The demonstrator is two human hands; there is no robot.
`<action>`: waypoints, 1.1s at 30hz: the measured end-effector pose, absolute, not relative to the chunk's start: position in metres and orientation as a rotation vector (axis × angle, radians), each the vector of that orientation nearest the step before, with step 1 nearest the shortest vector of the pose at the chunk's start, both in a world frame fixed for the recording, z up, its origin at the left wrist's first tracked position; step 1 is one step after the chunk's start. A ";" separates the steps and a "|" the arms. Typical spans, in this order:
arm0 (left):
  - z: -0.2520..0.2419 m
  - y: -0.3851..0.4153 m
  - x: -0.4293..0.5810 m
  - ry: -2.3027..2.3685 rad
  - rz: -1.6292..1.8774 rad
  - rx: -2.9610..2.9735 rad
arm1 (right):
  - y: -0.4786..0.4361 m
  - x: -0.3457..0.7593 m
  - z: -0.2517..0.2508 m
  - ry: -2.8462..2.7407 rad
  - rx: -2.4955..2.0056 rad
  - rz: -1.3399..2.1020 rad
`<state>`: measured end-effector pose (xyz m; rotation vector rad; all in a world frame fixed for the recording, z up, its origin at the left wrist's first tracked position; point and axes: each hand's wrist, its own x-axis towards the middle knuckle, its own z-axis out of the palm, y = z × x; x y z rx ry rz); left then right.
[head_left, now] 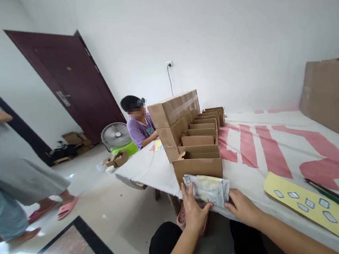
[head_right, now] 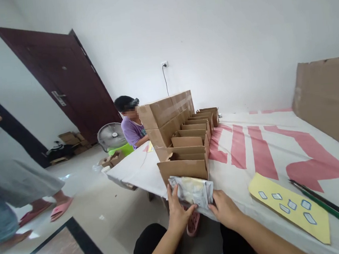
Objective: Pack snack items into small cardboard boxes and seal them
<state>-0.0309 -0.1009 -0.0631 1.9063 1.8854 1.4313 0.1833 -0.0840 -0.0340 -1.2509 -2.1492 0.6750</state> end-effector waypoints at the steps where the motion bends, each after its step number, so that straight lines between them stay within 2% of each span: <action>1: -0.063 -0.099 -0.035 1.879 1.444 1.886 | -0.081 0.175 -0.034 -2.155 -1.229 0.658; 13: -0.071 -0.071 -0.091 2.017 1.360 1.901 | -0.076 0.164 -0.057 -2.149 -1.180 0.668; 19: -0.071 -0.061 -0.110 1.945 1.326 1.914 | -0.078 0.162 -0.056 -2.130 -1.187 0.675; 23: -0.071 -0.057 -0.118 1.950 1.304 1.891 | -0.071 0.163 -0.060 -1.987 -1.162 0.821; 27: -0.077 -0.055 -0.122 1.958 1.301 1.927 | -0.023 0.171 -0.052 -1.702 -1.229 1.018; 33: -0.093 -0.051 -0.129 1.992 1.295 2.025 | 0.094 0.188 -0.019 -1.573 -1.325 0.876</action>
